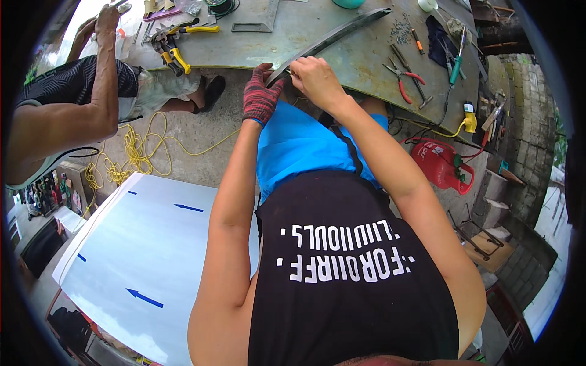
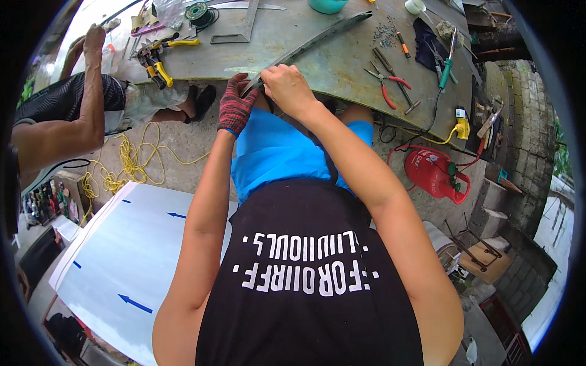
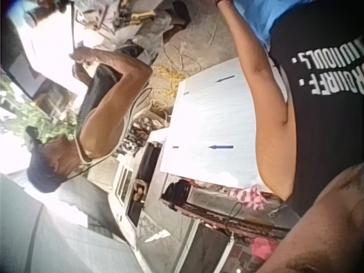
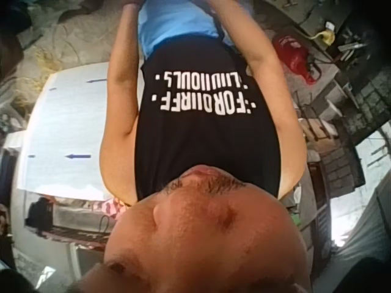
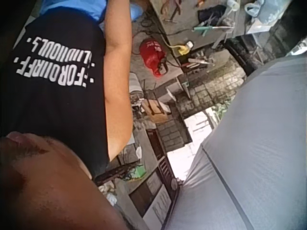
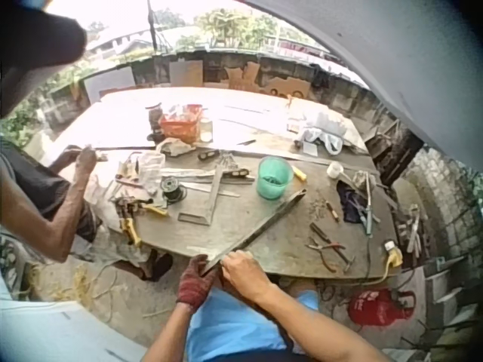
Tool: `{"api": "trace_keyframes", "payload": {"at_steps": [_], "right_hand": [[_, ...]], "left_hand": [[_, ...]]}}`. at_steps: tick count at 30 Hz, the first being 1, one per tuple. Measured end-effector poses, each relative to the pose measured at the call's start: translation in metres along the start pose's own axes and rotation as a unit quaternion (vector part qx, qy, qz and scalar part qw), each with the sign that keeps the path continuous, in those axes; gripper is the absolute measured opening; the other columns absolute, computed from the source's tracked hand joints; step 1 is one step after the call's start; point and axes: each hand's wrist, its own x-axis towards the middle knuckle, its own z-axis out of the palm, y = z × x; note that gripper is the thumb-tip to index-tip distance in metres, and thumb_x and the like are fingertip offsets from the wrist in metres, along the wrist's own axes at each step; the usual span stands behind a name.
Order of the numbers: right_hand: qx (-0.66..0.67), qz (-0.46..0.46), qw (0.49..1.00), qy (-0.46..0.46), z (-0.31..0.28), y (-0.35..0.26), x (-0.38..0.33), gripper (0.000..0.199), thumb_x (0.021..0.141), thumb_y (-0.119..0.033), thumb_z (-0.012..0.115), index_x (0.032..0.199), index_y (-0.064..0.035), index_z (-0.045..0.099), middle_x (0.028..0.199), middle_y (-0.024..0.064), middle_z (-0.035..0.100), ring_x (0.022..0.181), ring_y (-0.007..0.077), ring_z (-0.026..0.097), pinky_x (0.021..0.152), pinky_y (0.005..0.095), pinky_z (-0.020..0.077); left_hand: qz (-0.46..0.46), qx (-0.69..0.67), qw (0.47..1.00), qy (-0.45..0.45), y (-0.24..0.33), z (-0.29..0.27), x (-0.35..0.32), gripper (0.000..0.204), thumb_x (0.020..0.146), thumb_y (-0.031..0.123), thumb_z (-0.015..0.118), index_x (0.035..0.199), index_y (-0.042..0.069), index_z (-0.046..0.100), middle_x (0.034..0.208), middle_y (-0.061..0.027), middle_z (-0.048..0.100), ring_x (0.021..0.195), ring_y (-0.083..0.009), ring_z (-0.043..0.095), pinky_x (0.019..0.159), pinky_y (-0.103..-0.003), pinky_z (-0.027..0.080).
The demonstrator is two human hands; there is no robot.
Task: Assembling metal frame components by attaching screws and washers to a metal strip on a workbench.
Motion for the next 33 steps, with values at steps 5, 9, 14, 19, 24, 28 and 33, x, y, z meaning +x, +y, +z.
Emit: {"api": "trace_keyframes", "payload": {"at_steps": [5, 9, 14, 19, 24, 28, 33], "right_hand": [[-0.019, -0.021, 0.999, -0.015, -0.001, -0.001, 0.008, 0.007, 0.085, -0.01, 0.065, 0.088, -0.0046, 0.062, 0.088, 0.0127, 0.066, 0.09, 0.0329, 0.065, 0.079, 0.0451, 0.048], [-0.023, -0.025, 0.999, -0.019, -0.001, -0.003, 0.008, 0.005, 0.086, -0.008, 0.063, 0.088, -0.0042, 0.062, 0.087, 0.0134, 0.066, 0.09, 0.033, 0.066, 0.079, 0.0447, 0.048], [-0.038, -0.031, 0.999, -0.021, -0.002, -0.007, 0.012, 0.004, 0.087, -0.008, 0.062, 0.088, -0.0037, 0.063, 0.087, 0.014, 0.066, 0.089, 0.033, 0.067, 0.079, 0.0447, 0.0483], [-0.05, -0.026, 0.998, -0.041, -0.005, -0.011, 0.015, 0.005, 0.088, -0.008, 0.061, 0.089, -0.0035, 0.063, 0.088, 0.0143, 0.067, 0.089, 0.033, 0.067, 0.079, 0.0449, 0.0487], [-0.025, -0.018, 0.999, -0.024, -0.002, -0.007, 0.013, 0.01, 0.087, -0.008, 0.065, 0.085, -0.0013, 0.057, 0.088, 0.016, 0.062, 0.09, 0.0366, 0.064, 0.079, 0.0474, 0.0484], [-0.027, -0.014, 0.999, -0.021, -0.001, -0.008, 0.014, 0.009, 0.087, -0.007, 0.064, 0.085, -0.0011, 0.058, 0.088, 0.0167, 0.063, 0.089, 0.0372, 0.064, 0.078, 0.0475, 0.0484], [-0.013, -0.007, 1.0, -0.028, -0.006, -0.005, 0.016, 0.011, 0.085, -0.006, 0.066, 0.083, -0.0003, 0.057, 0.086, 0.0171, 0.063, 0.087, 0.0389, 0.064, 0.076, 0.0487, 0.0497]], "left_hand": [[0.064, 0.005, 0.995, 0.075, -0.022, 0.014, -0.001, 0.046, 0.084, 0.004, 0.076, 0.127, 0.008, 0.06, 0.117, -0.0151, 0.068, 0.106, -0.0268, 0.068, 0.095, -0.038, 0.053], [0.193, 0.09, 0.964, 0.16, -0.026, 0.022, 0.004, 0.043, 0.076, -0.001, 0.078, 0.116, 0.009, 0.066, 0.125, -0.0162, 0.061, 0.111, -0.0328, 0.065, 0.096, -0.04, 0.053], [0.176, 0.168, 0.958, 0.154, -0.017, 0.024, 0.01, 0.044, 0.07, 0.005, 0.08, 0.111, 0.018, 0.07, 0.135, -0.0129, 0.058, 0.106, -0.034, 0.066, 0.094, -0.045, 0.053], [0.201, 0.155, 0.952, 0.172, -0.029, 0.027, 0.011, 0.044, 0.069, 0.005, 0.08, 0.111, 0.016, 0.072, 0.129, -0.0135, 0.062, 0.099, -0.0322, 0.068, 0.089, -0.043, 0.055], [0.169, 0.09, 0.966, 0.174, -0.008, 0.03, 0.011, 0.035, 0.076, 0.007, 0.076, 0.11, 0.009, 0.074, 0.109, -0.0191, 0.07, 0.09, -0.0325, 0.069, 0.083, -0.041, 0.056], [0.254, 0.192, 0.934, 0.162, -0.019, 0.028, 0.009, 0.056, 0.074, 0.002, 0.081, 0.128, 0.01, 0.068, 0.107, -0.0141, 0.064, 0.092, -0.0264, 0.066, 0.084, -0.035, 0.055], [0.251, 0.151, 0.94, 0.176, -0.023, 0.037, 0.006, 0.05, 0.075, 0.001, 0.079, 0.122, 0.012, 0.069, 0.128, -0.0143, 0.057, 0.109, -0.0301, 0.061, 0.093, -0.04, 0.052]]}}
